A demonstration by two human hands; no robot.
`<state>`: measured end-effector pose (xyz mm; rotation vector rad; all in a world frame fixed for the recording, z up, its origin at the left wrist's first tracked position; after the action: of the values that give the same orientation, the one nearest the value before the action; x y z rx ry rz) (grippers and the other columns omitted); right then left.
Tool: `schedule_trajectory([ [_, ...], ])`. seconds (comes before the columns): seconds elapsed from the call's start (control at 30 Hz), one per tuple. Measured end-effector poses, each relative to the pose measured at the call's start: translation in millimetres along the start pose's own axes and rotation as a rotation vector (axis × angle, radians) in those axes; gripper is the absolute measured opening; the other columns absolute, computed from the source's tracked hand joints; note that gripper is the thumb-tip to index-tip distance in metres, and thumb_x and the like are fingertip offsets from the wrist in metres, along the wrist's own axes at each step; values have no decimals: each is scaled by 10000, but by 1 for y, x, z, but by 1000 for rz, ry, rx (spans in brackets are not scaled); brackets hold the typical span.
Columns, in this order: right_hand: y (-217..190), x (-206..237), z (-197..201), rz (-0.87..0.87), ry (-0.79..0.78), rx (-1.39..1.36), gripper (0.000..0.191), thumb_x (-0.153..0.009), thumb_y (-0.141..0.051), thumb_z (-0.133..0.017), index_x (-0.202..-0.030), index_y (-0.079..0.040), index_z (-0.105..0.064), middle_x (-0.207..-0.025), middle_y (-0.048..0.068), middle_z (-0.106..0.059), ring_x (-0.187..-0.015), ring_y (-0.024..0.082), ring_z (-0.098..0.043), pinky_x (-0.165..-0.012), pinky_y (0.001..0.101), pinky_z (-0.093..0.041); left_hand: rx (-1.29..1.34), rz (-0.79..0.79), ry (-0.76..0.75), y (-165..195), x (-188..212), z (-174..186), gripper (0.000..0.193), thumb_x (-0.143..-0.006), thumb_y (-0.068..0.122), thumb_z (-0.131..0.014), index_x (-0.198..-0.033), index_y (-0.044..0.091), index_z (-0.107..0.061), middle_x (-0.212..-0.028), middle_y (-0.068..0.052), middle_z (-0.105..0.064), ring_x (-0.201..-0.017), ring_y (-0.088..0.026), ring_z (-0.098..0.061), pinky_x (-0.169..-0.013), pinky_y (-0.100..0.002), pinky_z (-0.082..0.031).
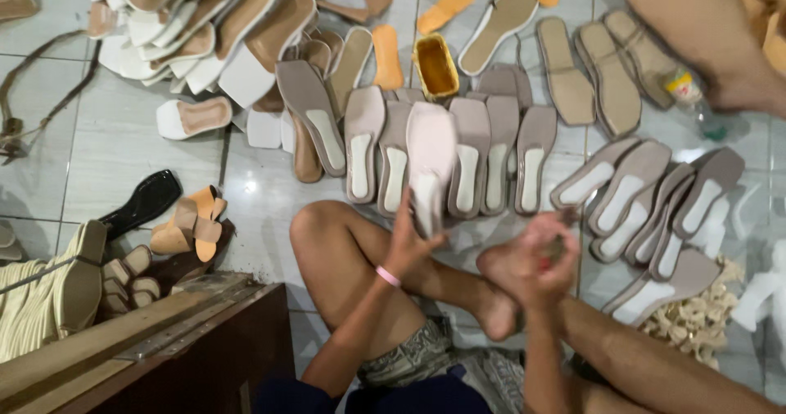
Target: The person sits on the floor and applies a viscous adhesive to the insole of a shoe using a small brush. They repeatedly dip the brush into a container of glue and spread it evenly across the insole surface, then place the shoe down and pick up another to repeat the process.
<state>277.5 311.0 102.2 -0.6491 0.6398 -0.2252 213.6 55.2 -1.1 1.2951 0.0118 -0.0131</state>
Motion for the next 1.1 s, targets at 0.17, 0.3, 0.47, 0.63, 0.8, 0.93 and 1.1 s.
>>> schedule_trajectory([
  [0.17, 73, -6, 47, -308, 104, -498, 430, -1122, -88, -675, -1477, -79, -432, -1488, 208, -614, -1213, 248, -701, -937, 296, -603, -85, -44, 143, -2, -33, 66, 1091, -747, 224, -931, -1566, -91, -283, -1530, -268, -480, -1406, -330, -511, -1176, -403, -428],
  [0.3, 101, -6, 45, -417, 119, -403, 423, -1105, -61, -657, -1463, -76, -432, -1480, 189, -626, -1142, 222, -715, -862, 275, -599, -204, -121, 236, 12, -52, 106, 1084, -726, 175, -949, -1549, -99, -299, -1492, -289, -490, -1386, -366, -514, -1169, -423, -432],
  [0.47, 94, -10, 13, -276, -22, -301, 426, -1121, -16, -640, -1496, -55, -441, -1492, 229, -634, -1207, 259, -708, -941, 307, -594, -300, -102, 224, 14, -60, 107, 1099, -697, 181, -946, -1533, -102, -291, -1416, -295, -523, -1312, -411, -551, -1113, -432, -470],
  [0.63, 84, -17, -9, -251, -89, -255, 443, -1068, -40, -663, -1461, -44, -459, -1439, 213, -651, -1184, 269, -713, -890, 321, -611, -442, -41, 137, 7, -64, 83, 1139, -679, 188, -941, -1522, -116, -239, -1326, -362, -493, -1211, -510, -526, -1036, -482, -475],
  [0.8, 79, -17, -10, -229, -104, -177, 418, -1065, -79, -686, -1437, -53, -497, -1348, 205, -684, -1162, 293, -725, -891, 359, -627, -437, 55, 34, -5, -64, 71, 1158, -711, 207, -921, -1549, -114, -189, -1315, -365, -501, -1174, -510, -549, -998, -477, -501],
  [0.93, 83, -19, -14, -256, -97, -158, 436, -1060, -135, -704, -1433, -53, -494, -1335, 202, -678, -1120, 291, -724, -876, 358, -630, -487, 86, 13, -14, -69, 65, 1149, -708, 238, -924, -1552, -97, -221, -1316, -348, -523, -1176, -494, -564, -998, -473, -508],
  [1.1, 85, -23, -12, -281, -86, -172, 424, -1059, -153, -690, -1428, -67, -501, -1338, 182, -666, -1116, 271, -704, -864, 340, -624, -666, -138, 66, 4, -68, 62, 1185, -678, 402, -977, -1504, -135, -319, -1328, -354, -536, -1205, -502, -546, -1041, -489, -478],
])
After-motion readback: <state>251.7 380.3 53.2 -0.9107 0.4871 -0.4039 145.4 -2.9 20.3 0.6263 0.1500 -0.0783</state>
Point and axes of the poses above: each hand's wrist, its own x-axis away from the middle knuckle, its own z-axis out of the back of the hand, y = z × x, the point moved 6 cm from there along -x, towards the middle knuckle
